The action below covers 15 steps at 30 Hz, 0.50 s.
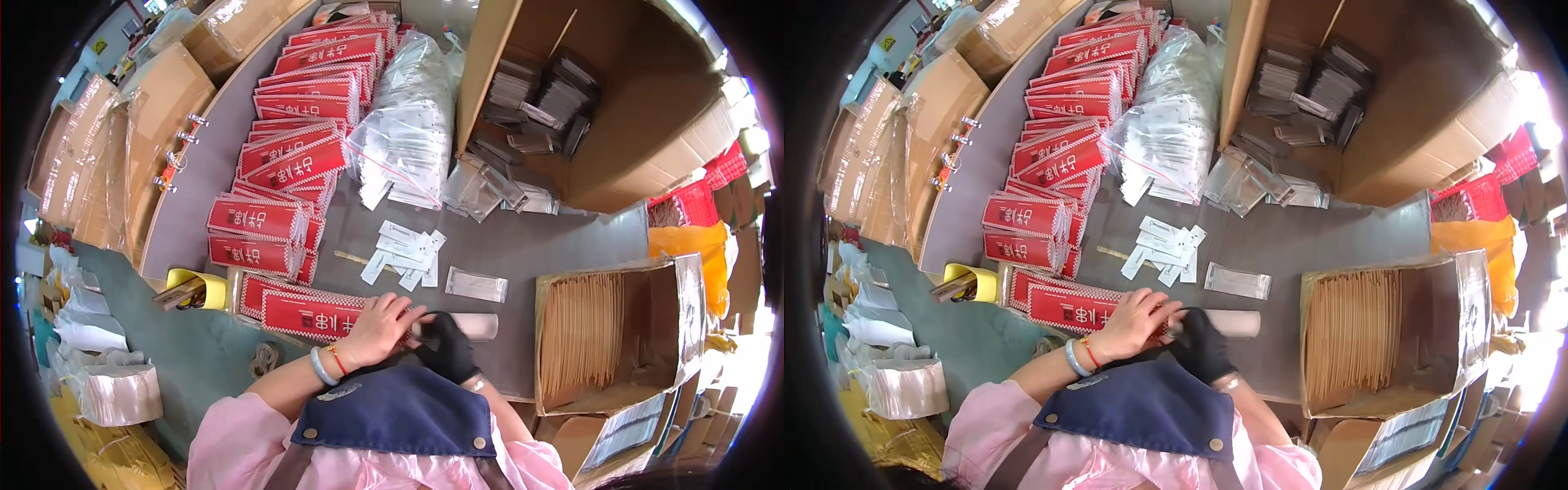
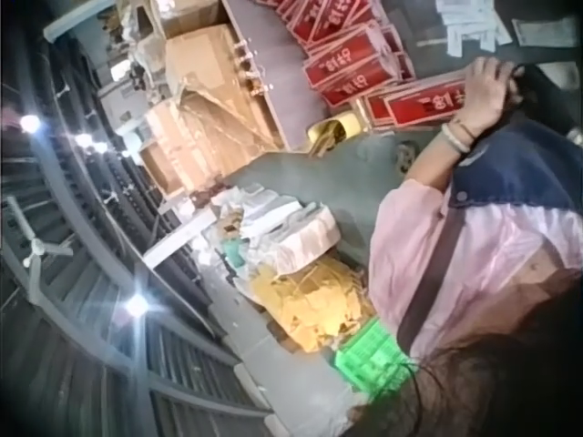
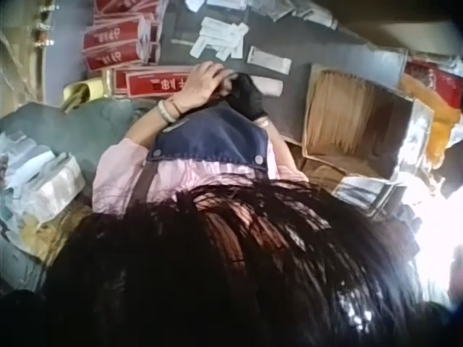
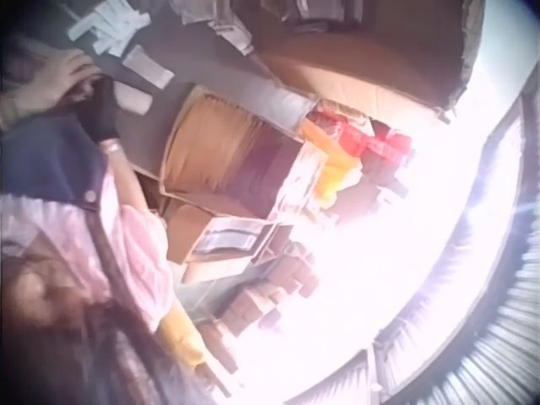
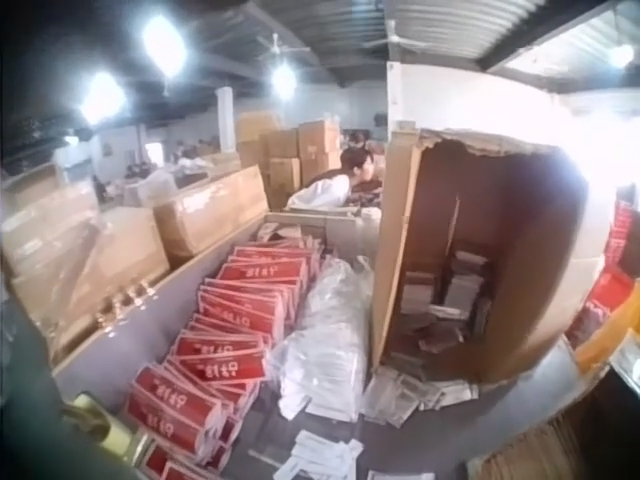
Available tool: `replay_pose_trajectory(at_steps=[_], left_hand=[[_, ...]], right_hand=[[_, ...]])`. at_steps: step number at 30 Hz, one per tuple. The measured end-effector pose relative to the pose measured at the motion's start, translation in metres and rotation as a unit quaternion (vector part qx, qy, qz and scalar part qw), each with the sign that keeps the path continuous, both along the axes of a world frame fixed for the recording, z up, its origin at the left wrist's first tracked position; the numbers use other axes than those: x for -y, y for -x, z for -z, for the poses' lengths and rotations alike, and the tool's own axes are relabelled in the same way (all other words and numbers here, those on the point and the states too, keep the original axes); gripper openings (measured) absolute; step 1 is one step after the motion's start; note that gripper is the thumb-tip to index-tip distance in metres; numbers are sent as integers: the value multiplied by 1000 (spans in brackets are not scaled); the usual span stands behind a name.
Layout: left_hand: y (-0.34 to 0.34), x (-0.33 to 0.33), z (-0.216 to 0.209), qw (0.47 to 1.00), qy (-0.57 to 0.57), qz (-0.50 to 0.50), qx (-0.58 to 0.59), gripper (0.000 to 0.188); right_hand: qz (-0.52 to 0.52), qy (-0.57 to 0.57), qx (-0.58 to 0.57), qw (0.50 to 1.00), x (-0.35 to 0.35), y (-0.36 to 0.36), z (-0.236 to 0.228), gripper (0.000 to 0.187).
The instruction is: Packaging small items into individual plastic bags and attaching red identification labels.
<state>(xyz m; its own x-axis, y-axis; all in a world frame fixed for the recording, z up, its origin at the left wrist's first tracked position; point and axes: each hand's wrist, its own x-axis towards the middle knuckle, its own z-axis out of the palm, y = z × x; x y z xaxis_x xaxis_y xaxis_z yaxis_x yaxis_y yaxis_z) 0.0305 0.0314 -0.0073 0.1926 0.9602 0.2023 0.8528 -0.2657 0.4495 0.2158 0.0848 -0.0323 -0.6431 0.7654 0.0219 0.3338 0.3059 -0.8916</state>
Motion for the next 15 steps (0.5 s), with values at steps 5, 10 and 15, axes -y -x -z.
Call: replay_pose_trajectory(at_steps=[5, 10, 15], left_hand=[[9, -8, -23, 988, 81, 97, -90, 16], [93, -31, -61, 993, 18, 57, -97, 5], [93, 2, -34, 976, -35, -190, -102, 65]], right_hand=[[-91, -222, 240, 941, -27, -26, -18, 69], [66, -213, 202, 954, -39, -53, -38, 63], [50, -241, 231, 941, -29, -53, -48, 62]])
